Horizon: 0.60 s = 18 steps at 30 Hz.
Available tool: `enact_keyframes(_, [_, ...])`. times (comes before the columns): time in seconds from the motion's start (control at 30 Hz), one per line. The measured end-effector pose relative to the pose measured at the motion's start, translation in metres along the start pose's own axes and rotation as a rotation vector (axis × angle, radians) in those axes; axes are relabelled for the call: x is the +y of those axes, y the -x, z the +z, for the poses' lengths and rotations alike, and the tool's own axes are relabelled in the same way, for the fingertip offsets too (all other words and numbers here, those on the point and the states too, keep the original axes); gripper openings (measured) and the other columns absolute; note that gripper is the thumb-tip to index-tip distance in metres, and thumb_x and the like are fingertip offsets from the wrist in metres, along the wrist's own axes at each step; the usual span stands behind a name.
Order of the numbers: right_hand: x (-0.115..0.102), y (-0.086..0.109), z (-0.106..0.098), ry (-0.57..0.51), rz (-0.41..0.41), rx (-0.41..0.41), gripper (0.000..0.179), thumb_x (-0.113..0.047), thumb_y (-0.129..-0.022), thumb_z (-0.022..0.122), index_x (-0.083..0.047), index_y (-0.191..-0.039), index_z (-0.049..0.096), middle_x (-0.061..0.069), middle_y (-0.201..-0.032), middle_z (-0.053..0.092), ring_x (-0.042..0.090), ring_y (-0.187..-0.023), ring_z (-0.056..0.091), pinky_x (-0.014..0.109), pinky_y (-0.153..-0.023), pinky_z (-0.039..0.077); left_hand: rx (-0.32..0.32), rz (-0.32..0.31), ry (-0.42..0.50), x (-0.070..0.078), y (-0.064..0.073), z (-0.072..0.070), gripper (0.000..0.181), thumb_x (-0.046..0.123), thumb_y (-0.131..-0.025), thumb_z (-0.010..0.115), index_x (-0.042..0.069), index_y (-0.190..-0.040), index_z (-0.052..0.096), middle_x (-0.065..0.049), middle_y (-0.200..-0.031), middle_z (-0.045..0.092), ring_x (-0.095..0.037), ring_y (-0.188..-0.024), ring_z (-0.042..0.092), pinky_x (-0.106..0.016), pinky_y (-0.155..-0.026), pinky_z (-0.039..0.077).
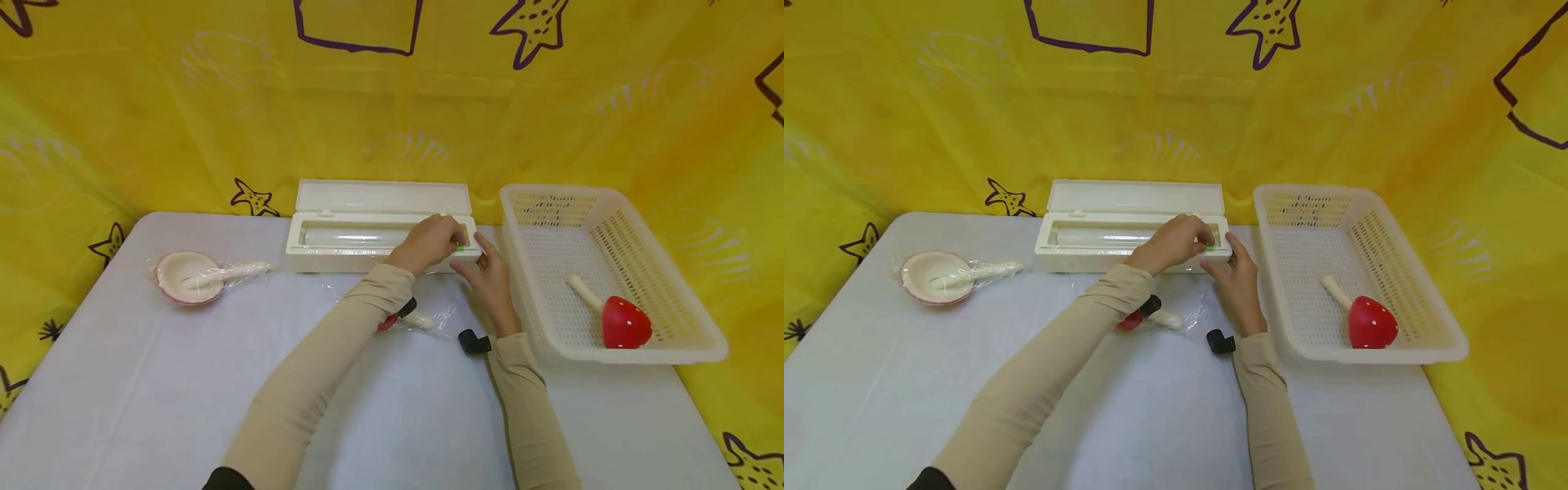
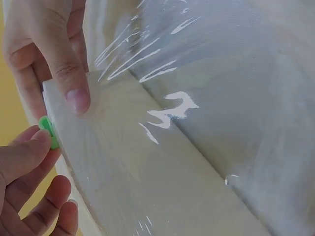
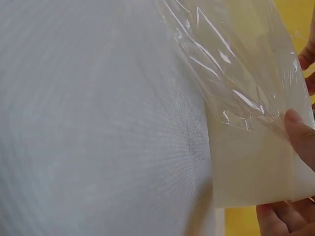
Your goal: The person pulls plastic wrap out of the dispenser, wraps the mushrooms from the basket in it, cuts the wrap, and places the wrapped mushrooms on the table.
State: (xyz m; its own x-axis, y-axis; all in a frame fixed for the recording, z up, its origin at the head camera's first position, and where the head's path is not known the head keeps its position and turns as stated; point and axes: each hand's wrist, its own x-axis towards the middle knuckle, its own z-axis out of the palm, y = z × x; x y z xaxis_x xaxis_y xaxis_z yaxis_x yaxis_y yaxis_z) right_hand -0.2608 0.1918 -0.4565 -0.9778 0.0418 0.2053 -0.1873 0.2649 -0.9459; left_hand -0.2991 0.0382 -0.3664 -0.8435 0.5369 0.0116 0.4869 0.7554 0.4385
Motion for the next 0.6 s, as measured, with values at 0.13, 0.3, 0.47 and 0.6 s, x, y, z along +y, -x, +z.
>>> enact_keyframes(0.13, [-0.002, 0.001, 0.003, -0.003, 0.008, -0.003, 0.077, 0.004, -0.083, 0.075, 0.011, -0.148, 0.034, 0.028, -0.154, 0.036, 0.04, -0.135, 0.047, 0.041, -0.109, 0.042, -0.001, 0.015, -0.007, -0.001, 0.003, -0.002, 0.023, 0.003, -0.091, 0.064, 0.012, -0.109, 0.077, -0.001, -0.113, 0.074, -0.022, -0.11, 0.064, -0.033, -0.095, 0.051])
enact_keyframes(0.3, [-0.002, 0.001, 0.004, -0.014, 0.02, -0.002, 0.077, 0.006, -0.083, 0.074, 0.009, -0.149, 0.034, 0.027, -0.154, 0.037, 0.039, -0.135, 0.049, 0.04, -0.108, 0.043, -0.016, 0.004, -0.023, -0.006, 0.007, -0.008, 0.026, 0.0, -0.09, 0.06, 0.011, -0.107, 0.076, -0.003, -0.115, 0.073, -0.022, -0.109, 0.064, -0.033, -0.094, 0.051])
enact_keyframes(0.47, [-0.001, 0.0, 0.002, -0.027, 0.03, 0.002, 0.077, 0.005, -0.085, 0.073, 0.008, -0.15, 0.032, 0.026, -0.155, 0.035, 0.038, -0.137, 0.046, 0.041, -0.109, 0.041, -0.035, -0.024, 0.001, -0.015, 0.014, -0.016, 0.024, -0.001, -0.09, 0.06, 0.009, -0.104, 0.077, -0.005, -0.112, 0.073, -0.022, -0.104, 0.064, -0.032, -0.093, 0.051])
enact_keyframes(0.6, [-0.002, 0.001, 0.0, -0.029, 0.043, -0.002, 0.077, 0.005, -0.085, 0.073, 0.008, -0.15, 0.031, 0.026, -0.156, 0.034, 0.037, -0.139, 0.044, 0.04, -0.111, 0.039, -0.053, -0.025, 0.008, -0.022, 0.019, -0.021, 0.02, 0.002, -0.089, 0.063, 0.009, -0.102, 0.077, -0.005, -0.105, 0.073, -0.021, -0.102, 0.063, -0.032, -0.092, 0.05])
